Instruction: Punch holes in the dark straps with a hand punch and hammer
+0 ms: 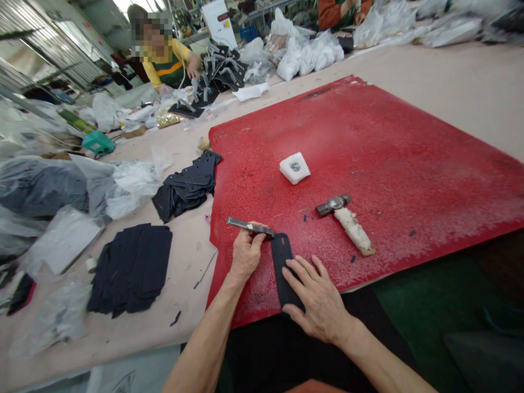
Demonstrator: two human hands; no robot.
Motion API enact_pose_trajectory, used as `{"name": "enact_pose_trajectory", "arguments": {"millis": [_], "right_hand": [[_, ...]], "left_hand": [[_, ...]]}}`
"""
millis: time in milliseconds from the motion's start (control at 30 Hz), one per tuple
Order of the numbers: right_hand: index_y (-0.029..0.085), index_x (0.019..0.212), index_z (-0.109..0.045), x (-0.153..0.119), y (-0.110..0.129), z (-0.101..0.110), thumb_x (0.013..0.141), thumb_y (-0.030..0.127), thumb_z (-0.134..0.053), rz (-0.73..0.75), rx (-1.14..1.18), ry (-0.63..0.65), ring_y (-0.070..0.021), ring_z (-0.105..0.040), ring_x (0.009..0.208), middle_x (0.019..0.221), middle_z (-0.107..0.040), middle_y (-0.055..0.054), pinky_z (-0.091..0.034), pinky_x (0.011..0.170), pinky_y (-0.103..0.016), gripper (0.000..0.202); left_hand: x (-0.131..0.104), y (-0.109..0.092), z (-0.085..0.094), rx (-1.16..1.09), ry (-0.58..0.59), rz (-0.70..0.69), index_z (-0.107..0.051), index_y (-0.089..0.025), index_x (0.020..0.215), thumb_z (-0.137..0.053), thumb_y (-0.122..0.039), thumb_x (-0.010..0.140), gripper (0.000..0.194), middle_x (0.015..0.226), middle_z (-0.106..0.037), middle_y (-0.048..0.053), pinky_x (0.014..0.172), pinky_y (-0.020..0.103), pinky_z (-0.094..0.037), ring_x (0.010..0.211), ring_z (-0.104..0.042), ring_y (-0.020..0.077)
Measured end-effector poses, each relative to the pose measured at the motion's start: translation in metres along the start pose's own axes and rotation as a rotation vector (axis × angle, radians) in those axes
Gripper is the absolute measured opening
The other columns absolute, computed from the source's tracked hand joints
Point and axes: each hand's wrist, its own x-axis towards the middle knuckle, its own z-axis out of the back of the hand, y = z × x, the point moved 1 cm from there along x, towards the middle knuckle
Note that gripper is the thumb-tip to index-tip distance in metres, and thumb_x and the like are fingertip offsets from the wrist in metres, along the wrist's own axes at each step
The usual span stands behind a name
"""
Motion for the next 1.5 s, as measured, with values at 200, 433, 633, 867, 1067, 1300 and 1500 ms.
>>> {"name": "enact_pose_trajectory", "arguments": {"millis": [200, 433, 633, 867, 1067, 1300, 1500], "right_hand": [[0.02, 0.143, -0.044, 0.0, -0.001, -0.002, 0.087, 0.041, -0.056, -0.009, 0.012, -0.013, -0.0311, -0.032, 0.141, 0.15, -0.043, -0.01, -0.013, 0.118, -0.056, 0.062], [0.021, 0.144, -0.043, 0.0, -0.002, -0.002, 0.087, 0.044, -0.057, -0.02, 0.045, 0.016, -0.0314, -0.031, 0.141, 0.151, -0.042, -0.01, -0.012, 0.118, -0.056, 0.063], [0.018, 0.146, -0.039, 0.0, -0.003, -0.001, 0.077, 0.059, -0.066, -0.011, 0.08, 0.051, -0.0343, -0.027, 0.143, 0.152, -0.039, -0.012, -0.008, 0.118, -0.058, 0.084], [0.019, 0.145, -0.04, 0.001, -0.003, -0.002, 0.078, 0.057, -0.066, -0.013, 0.096, 0.028, -0.0341, -0.028, 0.142, 0.152, -0.04, -0.011, -0.009, 0.118, -0.057, 0.082], [0.018, 0.145, -0.04, 0.001, -0.004, -0.001, 0.076, 0.052, -0.069, -0.001, 0.097, 0.009, -0.0341, -0.03, 0.141, 0.15, -0.042, -0.013, -0.013, 0.117, -0.058, 0.083], [0.018, 0.146, -0.038, 0.001, -0.004, -0.001, 0.078, 0.053, -0.068, -0.004, 0.112, 0.018, -0.0328, -0.027, 0.142, 0.152, -0.04, -0.011, -0.01, 0.118, -0.058, 0.082], [0.017, 0.146, -0.039, 0.0, -0.005, -0.002, 0.077, 0.053, -0.068, 0.004, 0.111, 0.007, -0.0339, -0.029, 0.142, 0.15, -0.042, -0.013, -0.012, 0.118, -0.058, 0.083]], "left_hand": [[-0.003, -0.004, 0.002, 0.074, 0.02, -0.013, -0.063, -0.018, 0.105, -0.054, -0.028, 0.09, 0.02, 0.107, -0.07, 0.008, 0.095, 0.037, -0.053, 0.099, -0.068, 0.0196], [-0.011, -0.01, -0.01, 0.04, 0.025, -0.044, -0.06, -0.02, 0.102, -0.053, -0.028, 0.091, 0.016, 0.099, -0.073, 0.006, 0.091, 0.036, -0.055, 0.093, -0.07, 0.0197], [-0.011, -0.003, -0.015, 0.209, 0.077, -0.125, -0.067, -0.021, 0.099, -0.051, -0.023, 0.091, 0.018, 0.102, -0.072, 0.005, 0.094, 0.036, -0.053, 0.098, -0.067, 0.0192], [-0.013, -0.006, -0.016, 0.247, 0.06, -0.142, -0.066, -0.021, 0.1, -0.05, -0.022, 0.092, 0.018, 0.1, -0.071, 0.005, 0.091, 0.034, -0.054, 0.096, -0.067, 0.0186], [-0.014, -0.008, -0.018, 0.329, 0.049, -0.173, -0.068, -0.021, 0.098, -0.051, -0.023, 0.091, 0.018, 0.102, -0.072, 0.006, 0.092, 0.035, -0.054, 0.097, -0.067, 0.02], [-0.015, -0.006, -0.018, 0.349, 0.045, -0.201, -0.066, -0.02, 0.101, -0.052, -0.023, 0.091, 0.017, 0.1, -0.072, 0.006, 0.091, 0.036, -0.054, 0.096, -0.068, 0.0202], [-0.013, -0.009, -0.02, 0.374, 0.056, -0.186, -0.065, -0.021, 0.1, -0.05, -0.022, 0.092, 0.017, 0.1, -0.072, 0.006, 0.087, 0.033, -0.056, 0.093, -0.069, 0.0191]]}}
